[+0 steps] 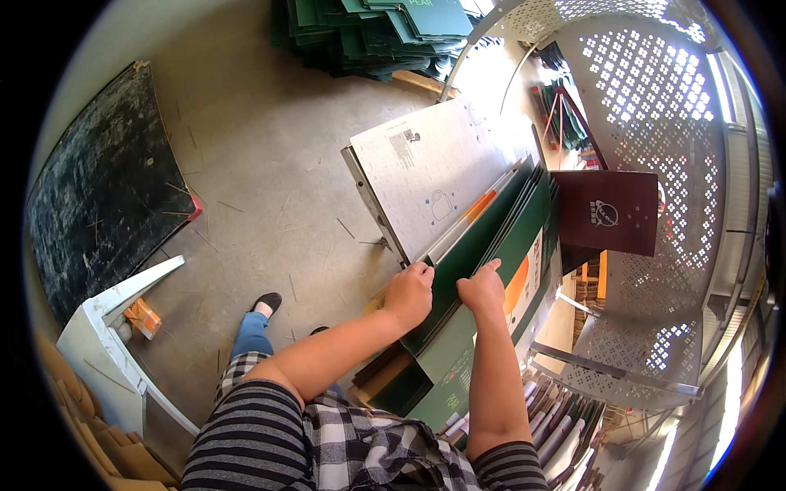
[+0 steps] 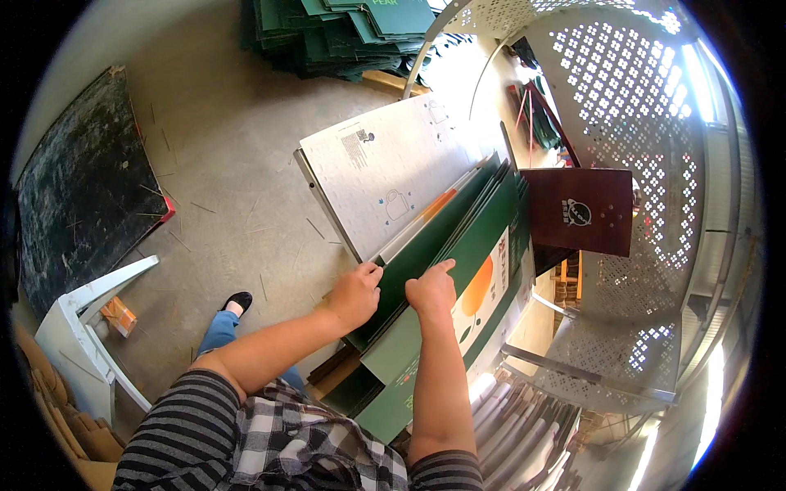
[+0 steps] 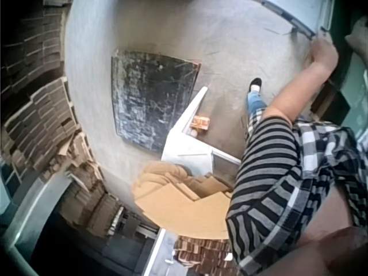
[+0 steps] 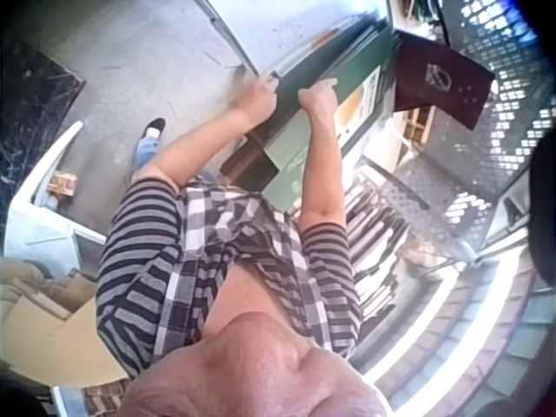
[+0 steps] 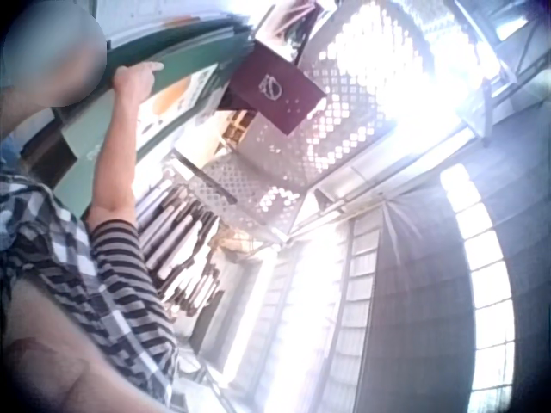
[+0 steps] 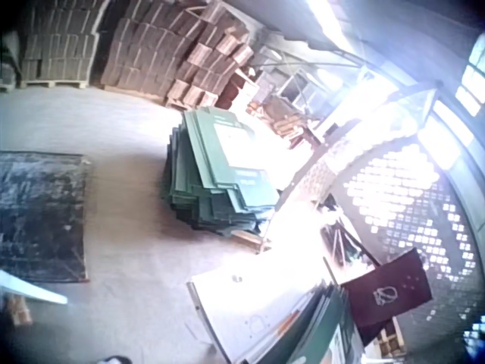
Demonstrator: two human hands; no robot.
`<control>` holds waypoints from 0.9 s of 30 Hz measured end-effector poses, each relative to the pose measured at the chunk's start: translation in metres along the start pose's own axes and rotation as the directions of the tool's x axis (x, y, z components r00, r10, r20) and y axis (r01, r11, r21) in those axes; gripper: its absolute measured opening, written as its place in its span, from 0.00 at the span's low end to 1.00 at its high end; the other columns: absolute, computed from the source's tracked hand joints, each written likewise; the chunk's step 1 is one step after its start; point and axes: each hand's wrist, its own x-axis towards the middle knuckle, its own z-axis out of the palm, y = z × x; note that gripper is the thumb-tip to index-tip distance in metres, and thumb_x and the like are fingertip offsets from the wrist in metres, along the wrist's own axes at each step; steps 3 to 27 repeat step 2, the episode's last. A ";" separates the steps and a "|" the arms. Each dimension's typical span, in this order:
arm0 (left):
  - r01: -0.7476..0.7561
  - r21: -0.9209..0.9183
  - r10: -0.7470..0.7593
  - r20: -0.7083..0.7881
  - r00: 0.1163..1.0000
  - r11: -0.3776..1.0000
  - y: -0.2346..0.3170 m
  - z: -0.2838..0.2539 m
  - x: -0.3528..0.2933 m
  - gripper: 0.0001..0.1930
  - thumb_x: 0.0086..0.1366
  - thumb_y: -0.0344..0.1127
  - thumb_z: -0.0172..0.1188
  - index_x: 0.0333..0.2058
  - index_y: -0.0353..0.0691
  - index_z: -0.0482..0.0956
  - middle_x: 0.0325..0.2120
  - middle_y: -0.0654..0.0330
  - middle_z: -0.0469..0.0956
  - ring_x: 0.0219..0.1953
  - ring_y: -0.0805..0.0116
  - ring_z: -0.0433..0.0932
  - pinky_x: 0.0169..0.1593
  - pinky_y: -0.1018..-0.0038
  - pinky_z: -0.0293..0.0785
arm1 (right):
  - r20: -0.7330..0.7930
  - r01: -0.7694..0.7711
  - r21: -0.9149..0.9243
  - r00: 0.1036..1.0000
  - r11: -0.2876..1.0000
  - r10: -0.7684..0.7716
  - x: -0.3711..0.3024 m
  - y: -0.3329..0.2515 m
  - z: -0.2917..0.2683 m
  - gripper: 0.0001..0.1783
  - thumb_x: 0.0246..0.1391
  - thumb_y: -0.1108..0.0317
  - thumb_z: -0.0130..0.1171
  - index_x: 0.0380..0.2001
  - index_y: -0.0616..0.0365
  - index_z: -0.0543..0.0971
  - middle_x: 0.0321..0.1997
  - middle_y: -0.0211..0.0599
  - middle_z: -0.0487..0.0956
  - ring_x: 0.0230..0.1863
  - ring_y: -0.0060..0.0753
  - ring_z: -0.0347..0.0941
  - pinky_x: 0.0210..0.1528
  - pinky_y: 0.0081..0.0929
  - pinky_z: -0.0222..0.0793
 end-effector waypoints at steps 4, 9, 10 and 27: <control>-0.039 0.026 0.039 0.002 0.999 0.999 -0.001 0.000 -0.001 0.15 0.55 0.29 0.57 0.42 0.36 0.77 0.41 0.48 0.75 0.43 0.49 0.75 0.44 0.58 0.73 | 0.005 -0.007 0.001 1.000 1.000 0.007 0.002 0.000 0.001 0.51 0.40 0.68 0.55 0.65 0.76 0.43 0.45 0.59 0.78 0.47 0.50 0.77 0.49 0.36 0.73; -0.039 0.026 0.039 0.002 0.999 0.999 -0.001 0.000 -0.001 0.15 0.55 0.29 0.57 0.42 0.36 0.77 0.41 0.48 0.75 0.43 0.49 0.75 0.44 0.58 0.73 | 0.005 -0.007 0.001 1.000 1.000 0.007 0.002 0.000 0.001 0.51 0.40 0.68 0.55 0.65 0.76 0.43 0.45 0.59 0.78 0.47 0.50 0.77 0.49 0.36 0.73; -0.039 0.026 0.039 0.002 0.999 0.999 -0.001 0.000 -0.001 0.15 0.55 0.29 0.57 0.42 0.36 0.77 0.41 0.48 0.75 0.43 0.49 0.75 0.44 0.58 0.73 | 0.005 -0.007 0.001 1.000 1.000 0.007 0.002 0.000 0.001 0.51 0.40 0.68 0.55 0.65 0.76 0.43 0.45 0.59 0.78 0.47 0.50 0.77 0.49 0.36 0.73; -0.039 0.026 0.039 0.002 0.999 0.999 -0.001 0.000 -0.001 0.15 0.55 0.29 0.57 0.42 0.36 0.77 0.41 0.48 0.75 0.43 0.49 0.75 0.44 0.58 0.73 | 0.005 -0.007 0.001 1.000 1.000 0.007 0.002 0.000 0.001 0.51 0.40 0.68 0.55 0.65 0.76 0.43 0.45 0.59 0.78 0.47 0.50 0.77 0.49 0.36 0.73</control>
